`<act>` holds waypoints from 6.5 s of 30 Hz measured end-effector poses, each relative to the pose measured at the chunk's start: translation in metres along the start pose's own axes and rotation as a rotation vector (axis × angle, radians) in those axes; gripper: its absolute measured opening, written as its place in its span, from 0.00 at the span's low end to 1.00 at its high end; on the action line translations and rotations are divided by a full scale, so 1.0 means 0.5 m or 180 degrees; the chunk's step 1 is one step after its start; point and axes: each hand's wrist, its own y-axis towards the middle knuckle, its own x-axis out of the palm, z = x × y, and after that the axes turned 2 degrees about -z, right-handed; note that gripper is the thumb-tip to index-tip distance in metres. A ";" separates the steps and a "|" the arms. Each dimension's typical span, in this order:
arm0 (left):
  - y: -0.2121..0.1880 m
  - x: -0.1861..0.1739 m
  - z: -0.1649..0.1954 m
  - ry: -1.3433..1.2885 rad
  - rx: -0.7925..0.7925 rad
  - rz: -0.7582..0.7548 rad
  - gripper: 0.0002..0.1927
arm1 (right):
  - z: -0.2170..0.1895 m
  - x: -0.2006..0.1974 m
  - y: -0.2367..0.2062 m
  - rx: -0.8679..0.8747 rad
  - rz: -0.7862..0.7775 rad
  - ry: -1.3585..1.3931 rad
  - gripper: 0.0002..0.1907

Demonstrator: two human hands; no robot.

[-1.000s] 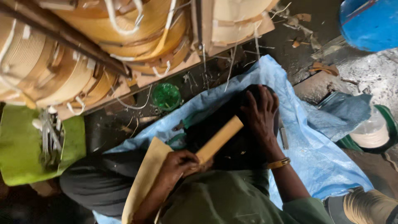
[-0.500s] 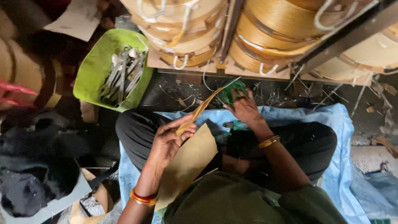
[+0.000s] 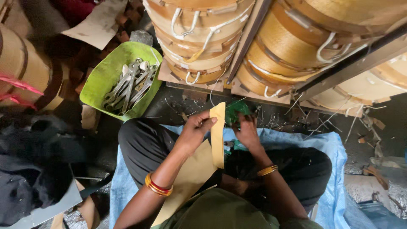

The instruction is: The person sits on the floor and insulates cylindrical copper coils by wrapping them with beige paper strips. They tear strips from a larger sheet, wrap them around the coils, and use pliers to trim excess material. The process is repeated for multiple coils.

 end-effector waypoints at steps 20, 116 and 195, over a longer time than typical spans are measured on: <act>0.122 0.460 -0.059 0.0036 -0.0329 -0.0629 0.12 | 0.142 -0.471 -0.246 -0.0341 0.1267 -0.1334 0.18; 0.401 0.795 -0.001 0.3911 0.3441 -0.0506 0.22 | 0.418 -0.583 -0.090 0.1115 0.2353 0.2610 0.10; 0.366 0.870 -0.027 0.3360 0.2657 0.0034 0.17 | 0.416 -0.606 -0.061 0.0533 0.2915 0.0182 0.16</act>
